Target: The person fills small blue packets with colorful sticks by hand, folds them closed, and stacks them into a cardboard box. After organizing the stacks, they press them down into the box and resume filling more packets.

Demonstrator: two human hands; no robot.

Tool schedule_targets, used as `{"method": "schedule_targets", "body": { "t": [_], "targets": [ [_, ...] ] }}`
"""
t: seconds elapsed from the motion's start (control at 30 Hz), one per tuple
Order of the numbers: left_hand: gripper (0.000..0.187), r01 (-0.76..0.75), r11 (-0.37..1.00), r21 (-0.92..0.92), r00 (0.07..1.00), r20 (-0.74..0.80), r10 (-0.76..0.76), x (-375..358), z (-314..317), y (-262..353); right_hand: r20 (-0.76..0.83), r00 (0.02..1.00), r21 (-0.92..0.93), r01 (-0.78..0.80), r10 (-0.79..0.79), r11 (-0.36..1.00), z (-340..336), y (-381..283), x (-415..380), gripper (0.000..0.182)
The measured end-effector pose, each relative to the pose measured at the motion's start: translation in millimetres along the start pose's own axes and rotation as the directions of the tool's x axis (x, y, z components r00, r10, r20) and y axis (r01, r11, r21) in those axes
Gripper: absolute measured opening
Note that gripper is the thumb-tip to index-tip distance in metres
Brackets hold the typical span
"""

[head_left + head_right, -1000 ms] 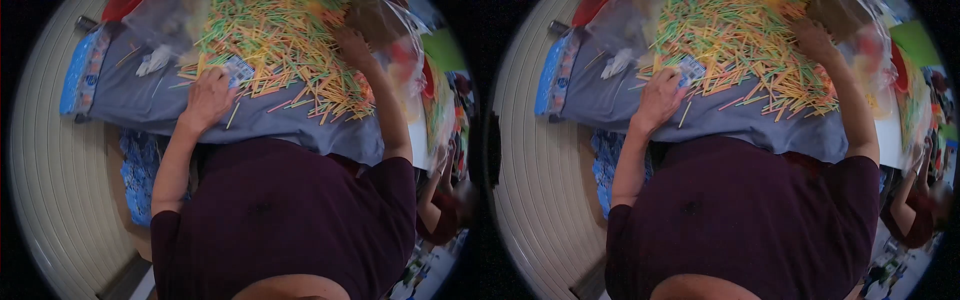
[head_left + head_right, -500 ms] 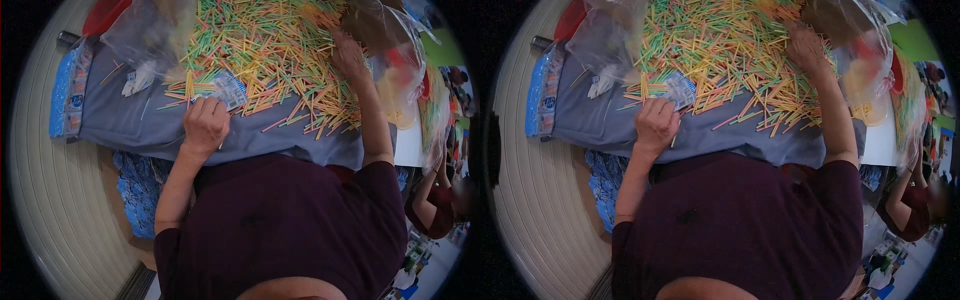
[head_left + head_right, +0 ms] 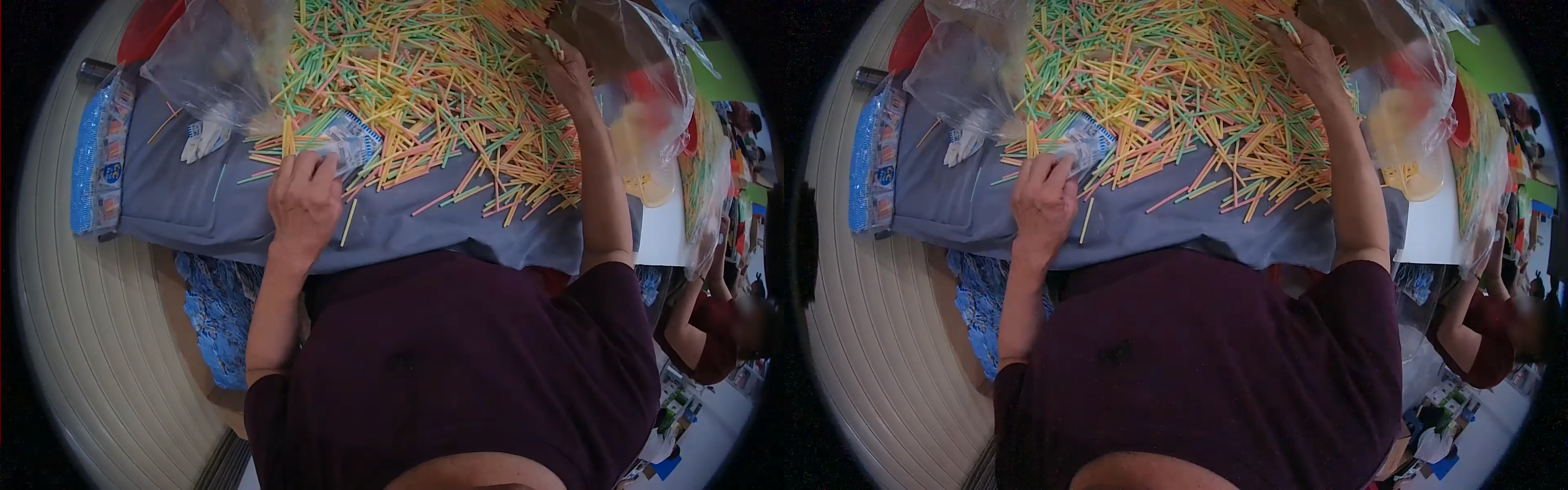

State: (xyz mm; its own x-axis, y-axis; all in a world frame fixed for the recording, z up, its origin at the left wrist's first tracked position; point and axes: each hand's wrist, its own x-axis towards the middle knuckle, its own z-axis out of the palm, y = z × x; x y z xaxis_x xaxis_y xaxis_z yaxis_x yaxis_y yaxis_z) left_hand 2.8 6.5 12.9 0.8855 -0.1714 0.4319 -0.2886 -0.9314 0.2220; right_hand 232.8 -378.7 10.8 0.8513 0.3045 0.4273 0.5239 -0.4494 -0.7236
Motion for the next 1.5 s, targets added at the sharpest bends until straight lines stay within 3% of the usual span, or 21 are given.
{"method": "schedule_targets", "body": {
  "t": [0.13, 0.2, 0.23, 0.27, 0.3, 0.33, 0.4, 0.53, 0.63, 0.7, 0.73, 0.8, 0.9, 0.97, 1.0, 1.07, 1.17, 1.2, 1.33, 1.4, 1.5],
  "targets": [
    [0.019, 0.087, 0.985, -0.152, 0.996, 0.050, -0.080, -2, -15, -1, -0.089, 0.931, -0.049, -0.358, 0.353, 0.932, 4, -28, -6, 0.028],
    [0.017, 0.094, 0.980, -0.175, 0.992, 0.095, -0.078, -7, -14, -5, -0.101, 0.995, 0.105, 0.031, -0.020, 0.994, 12, -26, -7, 0.035],
    [0.015, 0.108, 0.977, -0.186, 0.993, 0.057, -0.099, -6, -10, -7, -0.102, 0.995, 0.104, 0.027, -0.016, 0.994, 12, -22, -10, 0.035],
    [0.013, 0.121, 0.973, -0.197, 0.993, 0.013, -0.121, -4, -7, -9, 0.071, 0.996, -0.362, 0.068, -0.046, 0.930, 12, -16, -12, 0.033],
    [0.013, 0.121, 0.973, -0.198, 0.993, 0.010, -0.121, -2, -8, -9, 0.238, 0.971, -0.734, 0.175, 0.007, 0.657, 13, -18, -10, 0.033],
    [0.011, 0.106, 0.966, -0.234, 0.990, -0.062, -0.123, 0, -11, -9, 0.243, 0.970, -0.734, 0.180, 0.005, 0.654, 13, -21, -8, 0.033],
    [0.009, 0.099, 0.956, -0.276, 0.983, -0.122, -0.137, -3, -9, -9, 0.050, 0.981, -0.267, -0.167, 0.186, 0.949, 13, -30, -12, 0.031],
    [0.011, 0.138, 0.940, -0.313, 0.985, -0.053, -0.163, -7, -6, -14, -0.055, 0.996, 0.005, -0.073, 0.074, 0.997, 12, -41, -8, 0.030],
    [0.013, 0.207, 0.864, -0.458, 0.969, -0.027, -0.246, -9, -11, -15, -0.129, 0.966, 0.169, -0.200, 0.223, 0.965, 13, -55, -6, 0.028],
    [0.014, 0.253, 0.798, -0.547, 0.953, -0.003, -0.304, -3, -15, -15, 0.017, 0.982, 0.922, -0.088, 0.187, 0.377, 17, -56, -2, 0.027],
    [0.014, 0.234, 0.746, -0.624, 0.951, -0.014, -0.310, 4, -16, -12, 0.021, 0.983, 0.922, -0.091, 0.185, 0.377, 20, -60, 1, 0.027],
    [0.015, 0.220, 0.696, -0.683, 0.942, -0.036, -0.333, 21, -16, -5, 0.253, 0.956, 0.964, -0.262, -0.150, -0.050, 36, -79, 14, 0.026],
    [0.016, 0.086, 0.737, -0.671, 0.975, -0.096, -0.201, 53, -5, 4, 0.276, 0.951, 0.930, -0.301, -0.141, -0.211, 72, -140, 20, 0.026],
    [0.015, 0.191, 0.533, -0.824, 0.956, 0.033, -0.291, 68, 7, 8, 0.244, 0.909, 0.921, -0.325, -0.337, -0.212, 102, -163, 38, 0.038],
    [0.015, 0.187, 0.539, -0.821, 0.955, 0.024, -0.295, 72, 11, 8, 0.262, 0.917, 0.961, -0.276, -0.299, -0.004, 107, -167, 40, 0.041],
    [0.013, 0.221, 0.203, -0.954, 0.935, 0.148, -0.323, 78, 16, 8, 0.266, 0.940, 0.898, -0.160, -0.216, 0.411, 114, -174, 40, 0.047],
    [0.011, 0.227, 0.085, -0.970, 0.913, 0.181, -0.366, 80, 14, 8, 0.199, 0.974, 0.488, 0.000, -0.112, 0.873, 121, -184, 36, 0.056],
    [0.011, 0.224, 0.089, -0.970, 0.911, 0.176, -0.374, 80, 14, 6, 0.348, 0.928, 0.344, 0.003, -0.130, 0.939, 113, -193, 32, 0.070],
    [0.014, 0.227, 0.155, -0.961, 0.929, 0.166, -0.331, 77, 27, -2, 0.386, 0.909, 0.327, 0.027, -0.160, 0.945, 122, -180, 31, 0.071],
    [0.015, 0.212, 0.218, -0.953, 0.940, 0.138, -0.311, 77, 32, -3, 0.360, 0.930, 0.651, -0.193, -0.075, 0.734, 120, -167, 36, 0.070],
    [0.016, 0.179, 0.280, -0.943, 0.948, 0.089, -0.306, 78, 33, -1, 0.293, 0.955, 0.720, -0.198, -0.034, 0.665, 102, -167, 46, 0.067]
  ]
}}
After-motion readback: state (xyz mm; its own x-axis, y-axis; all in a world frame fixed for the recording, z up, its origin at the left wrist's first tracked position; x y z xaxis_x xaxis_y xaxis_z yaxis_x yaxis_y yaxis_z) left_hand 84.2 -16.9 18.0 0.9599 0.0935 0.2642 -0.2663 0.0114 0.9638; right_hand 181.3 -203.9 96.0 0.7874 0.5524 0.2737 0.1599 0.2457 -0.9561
